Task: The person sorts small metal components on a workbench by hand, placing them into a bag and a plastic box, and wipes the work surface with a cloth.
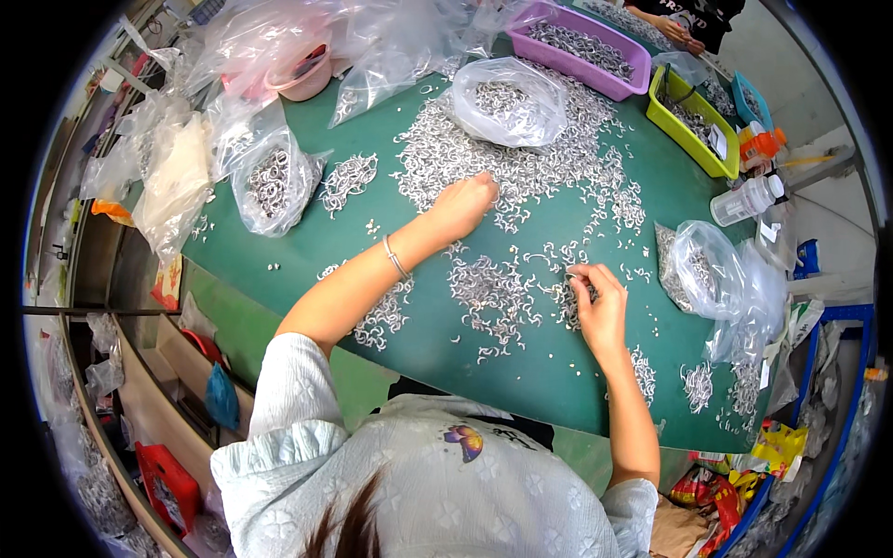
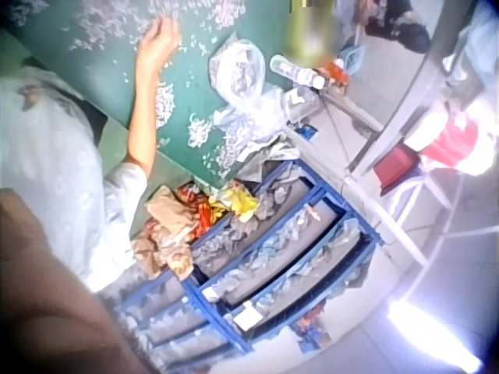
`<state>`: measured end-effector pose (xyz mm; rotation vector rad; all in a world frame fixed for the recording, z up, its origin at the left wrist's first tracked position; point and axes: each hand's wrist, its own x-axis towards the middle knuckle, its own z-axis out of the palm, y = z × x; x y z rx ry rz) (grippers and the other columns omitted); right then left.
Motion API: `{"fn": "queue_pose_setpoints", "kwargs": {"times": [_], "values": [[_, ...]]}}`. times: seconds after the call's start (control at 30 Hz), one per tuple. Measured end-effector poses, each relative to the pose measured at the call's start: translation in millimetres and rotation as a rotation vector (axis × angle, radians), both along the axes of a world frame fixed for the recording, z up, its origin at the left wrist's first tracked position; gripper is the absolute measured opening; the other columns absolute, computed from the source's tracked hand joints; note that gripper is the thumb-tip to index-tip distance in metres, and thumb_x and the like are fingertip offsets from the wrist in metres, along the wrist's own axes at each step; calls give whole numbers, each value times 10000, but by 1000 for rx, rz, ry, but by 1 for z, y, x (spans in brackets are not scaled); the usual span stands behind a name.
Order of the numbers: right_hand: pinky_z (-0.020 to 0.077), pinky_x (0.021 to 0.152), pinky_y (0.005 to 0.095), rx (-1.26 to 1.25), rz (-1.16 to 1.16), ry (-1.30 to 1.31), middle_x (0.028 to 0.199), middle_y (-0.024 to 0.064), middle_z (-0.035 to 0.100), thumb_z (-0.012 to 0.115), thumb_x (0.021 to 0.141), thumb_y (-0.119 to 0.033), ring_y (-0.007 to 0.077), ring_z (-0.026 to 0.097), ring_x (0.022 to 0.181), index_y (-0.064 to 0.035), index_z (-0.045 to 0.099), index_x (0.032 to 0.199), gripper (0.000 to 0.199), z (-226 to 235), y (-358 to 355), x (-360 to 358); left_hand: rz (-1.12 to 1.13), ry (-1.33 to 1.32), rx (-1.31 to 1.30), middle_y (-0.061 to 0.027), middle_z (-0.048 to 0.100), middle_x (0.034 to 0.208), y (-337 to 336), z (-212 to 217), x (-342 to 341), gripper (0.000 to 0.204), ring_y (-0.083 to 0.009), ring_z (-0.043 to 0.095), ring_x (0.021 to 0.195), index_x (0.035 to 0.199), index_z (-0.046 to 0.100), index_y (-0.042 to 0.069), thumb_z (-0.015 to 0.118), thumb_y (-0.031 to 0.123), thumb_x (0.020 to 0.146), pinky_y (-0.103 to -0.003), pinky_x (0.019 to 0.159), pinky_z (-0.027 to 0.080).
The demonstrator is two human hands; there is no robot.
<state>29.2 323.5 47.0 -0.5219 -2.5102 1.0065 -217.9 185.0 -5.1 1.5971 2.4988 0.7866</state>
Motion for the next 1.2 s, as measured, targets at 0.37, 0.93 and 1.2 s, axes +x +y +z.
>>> {"fn": "queue_pose_setpoints", "kwargs": {"times": [0.37,0.93,1.2], "values": [[472,730,237,-411,-21,141,842,55,636,626,852,74,105,591,756,12,671,998,164,11,-15,-4,44,-1758,325,-37,617,891,-15,37,63,80,-124,590,771,936,599,69,547,128,923,-230,630,503],[460,686,248,-480,194,204,949,75,672,635,837,36,138,616,862,-15,668,1032,203,17,-51,-21,377,-1910,454,22,480,616,-47,34,78,300,-67,351,461,876,631,26,521,285,980,-192,385,257],[458,695,253,-547,217,-20,949,60,686,617,878,-18,117,600,808,-18,682,1016,152,-3,-53,-10,512,-51,91,-108,572,635,-38,13,-1,140,-229,554,560,895,621,25,688,136,843,-353,556,443]]}}
